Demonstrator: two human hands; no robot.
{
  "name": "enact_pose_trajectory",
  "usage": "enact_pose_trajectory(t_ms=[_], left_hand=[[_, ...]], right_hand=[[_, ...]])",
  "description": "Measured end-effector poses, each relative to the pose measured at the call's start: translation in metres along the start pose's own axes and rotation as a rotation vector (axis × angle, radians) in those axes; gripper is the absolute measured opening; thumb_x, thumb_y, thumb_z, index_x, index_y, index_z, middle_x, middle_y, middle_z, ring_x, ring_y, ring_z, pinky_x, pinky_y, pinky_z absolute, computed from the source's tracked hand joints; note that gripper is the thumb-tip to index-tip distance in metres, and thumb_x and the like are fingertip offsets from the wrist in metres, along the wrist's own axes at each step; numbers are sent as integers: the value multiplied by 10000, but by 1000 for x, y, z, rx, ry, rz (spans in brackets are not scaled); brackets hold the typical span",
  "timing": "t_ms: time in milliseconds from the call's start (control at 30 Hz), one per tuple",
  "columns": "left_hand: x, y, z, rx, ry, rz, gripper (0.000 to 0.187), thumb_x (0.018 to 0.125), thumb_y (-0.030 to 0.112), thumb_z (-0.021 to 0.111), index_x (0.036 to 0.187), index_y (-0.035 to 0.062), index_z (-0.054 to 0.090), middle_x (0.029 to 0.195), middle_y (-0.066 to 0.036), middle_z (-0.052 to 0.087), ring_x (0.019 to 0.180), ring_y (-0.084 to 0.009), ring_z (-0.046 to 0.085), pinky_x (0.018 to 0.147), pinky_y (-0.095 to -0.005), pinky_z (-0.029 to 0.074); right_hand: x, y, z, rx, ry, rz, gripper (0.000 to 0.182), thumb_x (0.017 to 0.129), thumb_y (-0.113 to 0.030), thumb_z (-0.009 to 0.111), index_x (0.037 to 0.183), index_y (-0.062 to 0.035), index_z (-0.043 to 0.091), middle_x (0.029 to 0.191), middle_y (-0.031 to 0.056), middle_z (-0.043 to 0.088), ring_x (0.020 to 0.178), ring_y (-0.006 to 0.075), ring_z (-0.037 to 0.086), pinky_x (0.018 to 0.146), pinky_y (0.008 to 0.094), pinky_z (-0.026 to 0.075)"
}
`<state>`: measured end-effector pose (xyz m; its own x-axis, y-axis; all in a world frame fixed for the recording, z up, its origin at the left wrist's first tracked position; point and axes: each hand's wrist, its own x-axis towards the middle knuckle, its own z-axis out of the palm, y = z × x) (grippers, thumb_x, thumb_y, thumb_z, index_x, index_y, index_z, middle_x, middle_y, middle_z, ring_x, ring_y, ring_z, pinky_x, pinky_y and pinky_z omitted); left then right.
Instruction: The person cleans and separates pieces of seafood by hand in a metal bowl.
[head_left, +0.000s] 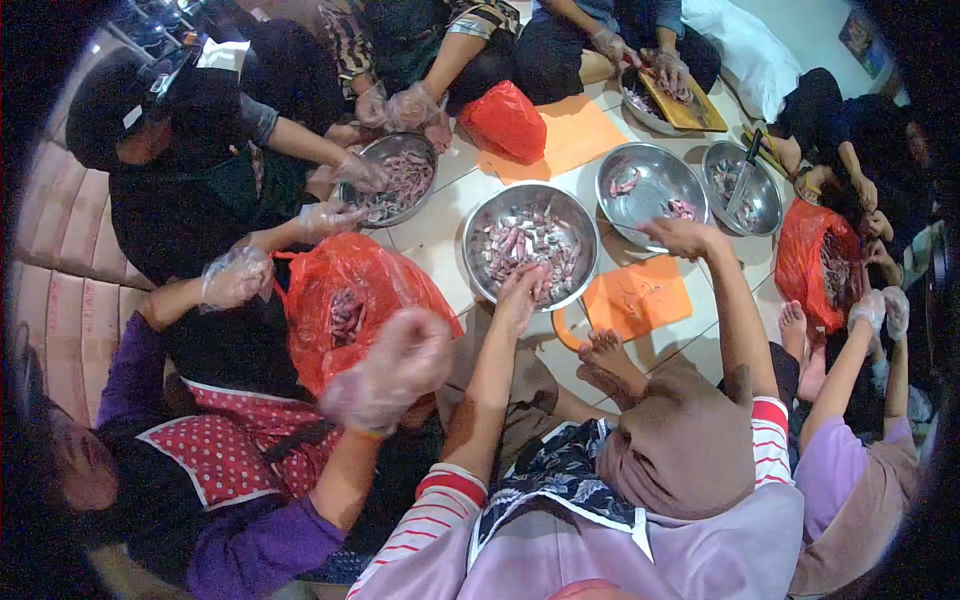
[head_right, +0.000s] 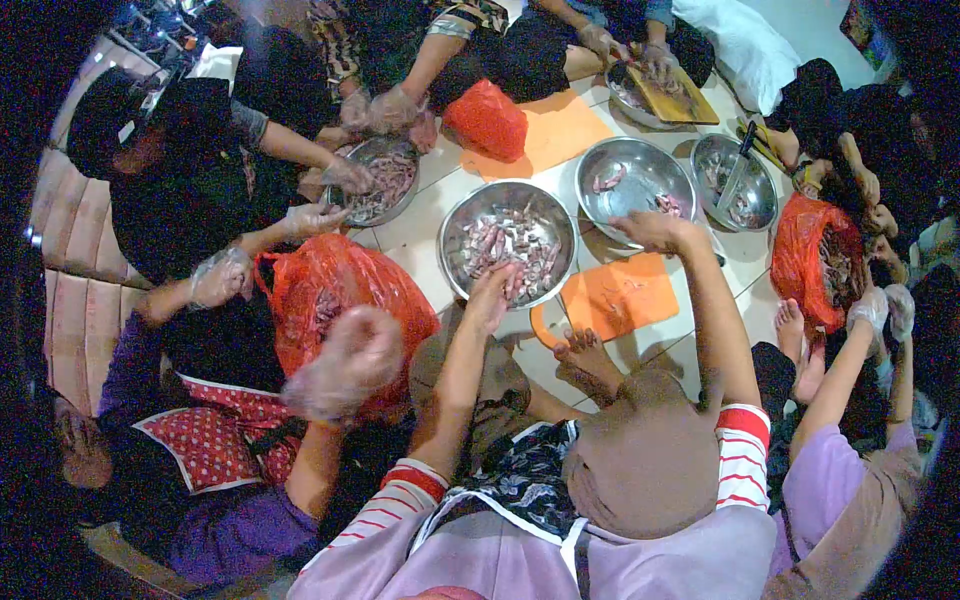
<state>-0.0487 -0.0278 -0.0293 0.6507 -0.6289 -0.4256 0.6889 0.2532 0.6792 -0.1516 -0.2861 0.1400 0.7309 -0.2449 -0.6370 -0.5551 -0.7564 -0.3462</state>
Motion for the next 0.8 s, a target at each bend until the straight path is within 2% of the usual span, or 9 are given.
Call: enact_pose_trajectory(t_ms=[67, 133, 233, 333, 367, 500, 600, 667, 800], left_hand=[[1, -1, 1, -33, -26, 7, 253, 813, 149, 600, 1019, 21, 527, 966, -54, 586, 855, -127, 559, 742, -225, 476], [0, -2, 3, -68, -45, 18, 247, 808, 151, 607, 1007, 23, 536, 965, -53, 588, 850, -127, 560, 741, -222, 476], [-5, -1, 6, -47, -52, 12, 199, 808, 118, 593, 975, 15, 556, 932, -57, 594, 818, -122, 562, 719, -218, 483], [0, -4, -2, -48, -132, 34, 186, 813, 103, 578, 974, 11, 563, 906, -58, 594, 774, -119, 562, 708, -218, 484], [-1, -7, -1, -81, -53, 37, 159, 820, 88, 559, 960, 12, 567, 881, -58, 588, 739, -121, 561, 707, -225, 490], [0, -8, 1, -117, -71, 49, 124, 831, 72, 537, 938, 18, 568, 875, -58, 587, 739, -126, 565, 703, -227, 497], [-4, -7, 5, -182, -29, 7, 110, 840, 60, 519, 929, 15, 564, 862, -60, 587, 746, -129, 568, 704, -234, 503], [-2, -11, 1, -254, -54, -8, 117, 847, 63, 511, 935, 4, 558, 851, -64, 589, 749, -129, 571, 700, -237, 507], [0, -12, -4, -254, -49, -14, 129, 853, 75, 507, 939, -10, 550, 845, -71, 584, 747, -130, 569, 689, -233, 511]], right_hand=[[56, 24, 36, -259, 224, -563, 455, 920, -422, 267, 1226, -106, 383, 1082, 169, 522, 950, 349, 546, 799, 425, 425], [38, -31, 56, 197, 108, -330, 454, 918, -426, 284, 1215, -98, 388, 1125, 179, 509, 1023, 379, 504, 909, 424, 358], [64, -40, 110, 354, 232, -537, 440, 922, -405, 285, 1242, -110, 351, 1170, 207, 481, 1062, 371, 484, 916, 413, 359], [59, -51, 129, 373, 236, -697, 452, 922, -401, 282, 1274, -118, 301, 1164, 236, 479, 1064, 381, 487, 894, 422, 377], [62, -51, 134, 290, 216, -648, 467, 924, -394, 274, 1305, -125, 259, 1175, 248, 469, 1057, 394, 489, 876, 431, 392], [58, -50, 139, 308, 181, -615, 469, 923, -396, 270, 1317, -142, 239, 1207, 237, 451, 1066, 398, 481, 881, 441, 388], [61, -45, 146, 274, 300, -695, 482, 922, -401, 270, 1332, -159, 197, 1072, 265, 525, 977, 408, 530, 817, 459, 416], [63, -43, 148, 328, 219, -492, 474, 928, -341, 301, 1352, -176, 169, 1274, 246, 373, 1103, 404, 451, 914, 424, 371], [55, -50, 143, 388, 125, -423, 489, 926, -334, 319, 1357, -178, 150, 1217, 251, 432, 1049, 414, 489, 888, 419, 391]])
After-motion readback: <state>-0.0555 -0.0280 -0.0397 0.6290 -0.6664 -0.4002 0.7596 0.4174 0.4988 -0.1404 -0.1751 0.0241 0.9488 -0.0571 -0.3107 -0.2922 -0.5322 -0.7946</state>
